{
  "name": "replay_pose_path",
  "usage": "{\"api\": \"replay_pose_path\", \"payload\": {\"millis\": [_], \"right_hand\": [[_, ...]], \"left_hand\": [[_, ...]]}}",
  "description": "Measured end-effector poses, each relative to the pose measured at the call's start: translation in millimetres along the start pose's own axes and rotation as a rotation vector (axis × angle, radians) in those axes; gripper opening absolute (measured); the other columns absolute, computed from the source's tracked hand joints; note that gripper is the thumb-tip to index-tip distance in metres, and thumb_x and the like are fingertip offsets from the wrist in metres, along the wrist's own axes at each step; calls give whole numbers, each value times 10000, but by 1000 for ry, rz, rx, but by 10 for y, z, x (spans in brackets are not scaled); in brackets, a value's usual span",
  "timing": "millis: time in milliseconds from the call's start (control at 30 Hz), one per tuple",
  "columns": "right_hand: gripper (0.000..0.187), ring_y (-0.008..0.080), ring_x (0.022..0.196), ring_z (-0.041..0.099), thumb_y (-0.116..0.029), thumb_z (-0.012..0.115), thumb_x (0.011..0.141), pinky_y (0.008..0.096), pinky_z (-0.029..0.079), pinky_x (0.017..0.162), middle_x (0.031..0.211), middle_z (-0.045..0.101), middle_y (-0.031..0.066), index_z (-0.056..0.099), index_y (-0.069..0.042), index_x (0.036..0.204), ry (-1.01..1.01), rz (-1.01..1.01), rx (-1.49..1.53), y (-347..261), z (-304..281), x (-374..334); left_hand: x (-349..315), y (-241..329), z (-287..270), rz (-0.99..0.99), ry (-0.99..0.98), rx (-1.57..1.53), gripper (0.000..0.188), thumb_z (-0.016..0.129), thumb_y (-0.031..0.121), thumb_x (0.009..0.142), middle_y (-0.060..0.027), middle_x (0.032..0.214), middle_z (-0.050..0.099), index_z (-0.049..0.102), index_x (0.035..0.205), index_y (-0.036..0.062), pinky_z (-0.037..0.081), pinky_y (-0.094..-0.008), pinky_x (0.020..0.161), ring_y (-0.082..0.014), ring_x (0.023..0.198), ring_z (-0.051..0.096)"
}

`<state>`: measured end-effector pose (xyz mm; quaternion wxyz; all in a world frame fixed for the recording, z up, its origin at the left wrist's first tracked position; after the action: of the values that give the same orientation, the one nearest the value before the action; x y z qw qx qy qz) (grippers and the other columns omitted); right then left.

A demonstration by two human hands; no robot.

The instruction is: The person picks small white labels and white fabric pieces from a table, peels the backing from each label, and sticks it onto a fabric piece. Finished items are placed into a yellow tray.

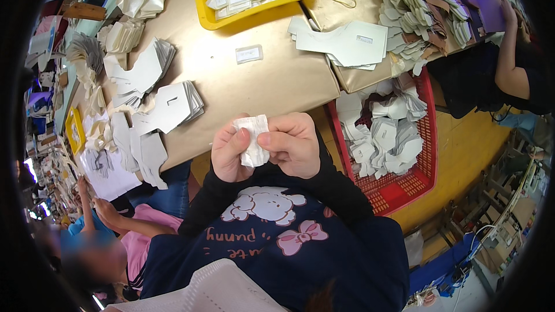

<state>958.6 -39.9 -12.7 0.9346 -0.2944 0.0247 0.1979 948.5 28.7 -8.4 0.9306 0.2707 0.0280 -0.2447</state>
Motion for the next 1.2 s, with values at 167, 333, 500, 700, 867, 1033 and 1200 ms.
{"api": "replay_pose_path", "payload": {"millis": [167, 333, 500, 700, 867, 1033, 1200], "right_hand": [[230, 28, 443, 298, -138, 584, 949, 224, 219, 419, 571, 430, -37, 645, 47, 826, -32, 47, 63, 61, 29, 30], [279, 28, 508, 358, -218, 560, 997, 205, 259, 460, 645, 485, -21, 634, 37, 911, -77, 212, -193, 37, 83, 31], [279, 41, 492, 369, -184, 586, 982, 219, 254, 445, 629, 505, -8, 616, 28, 804, -189, 242, -357, -62, 206, 4], [340, 49, 434, 345, -99, 615, 918, 245, 230, 413, 500, 444, -13, 542, 2, 601, -151, -47, -310, -180, 279, -41], [349, 50, 407, 326, -95, 630, 893, 246, 218, 403, 481, 425, -6, 523, 8, 578, -20, -26, -160, -26, 154, -70], [363, 45, 417, 315, -99, 616, 906, 244, 204, 401, 502, 429, -7, 502, 4, 578, 34, 50, -108, 41, 120, -38], [361, 57, 466, 355, -175, 560, 968, 241, 258, 443, 532, 441, -1, 512, -21, 645, -105, 155, -351, -22, 113, 77]], "left_hand": [[-18, 2, -154, 25, 173, 132, 317, 608, 320, 969, -85, 927, 656, 574, 1020, 9, 517, -272, 701, -141, 807, 645], [-2, 117, -166, -19, 80, 194, 404, 631, 309, 954, -115, 971, 682, 581, 1146, -42, 525, -284, 721, -164, 825, 662], [-75, 151, -66, -227, -57, 477, 332, 641, 232, 955, -103, 1011, 685, 650, 1110, -62, 493, -280, 773, -146, 886, 640], [-156, 77, 39, -42, 145, 206, 382, 740, 322, 849, -97, 922, 654, 661, 966, -32, 469, -263, 658, -146, 805, 613], [-154, -18, -34, -82, 139, 93, 411, 741, 318, 849, -89, 899, 628, 629, 1032, -32, 479, -278, 678, -159, 806, 611], [-150, -38, -98, -47, 148, 55, 386, 716, 304, 875, -87, 926, 634, 620, 1055, -23, 488, -280, 698, -159, 804, 619], [-72, 39, -239, 56, 121, 80, 366, 660, 317, 925, -80, 934, 646, 619, 1067, -18, 486, -270, 715, -158, 816, 624]]}}
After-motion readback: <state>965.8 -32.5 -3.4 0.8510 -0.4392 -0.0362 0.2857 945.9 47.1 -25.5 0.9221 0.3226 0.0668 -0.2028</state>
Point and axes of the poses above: each hand's wrist, its own x-axis towards the middle knuckle, its own z-axis out of the palm, y = z × x, the point moved 10 cm from there along x, towards the middle knuckle
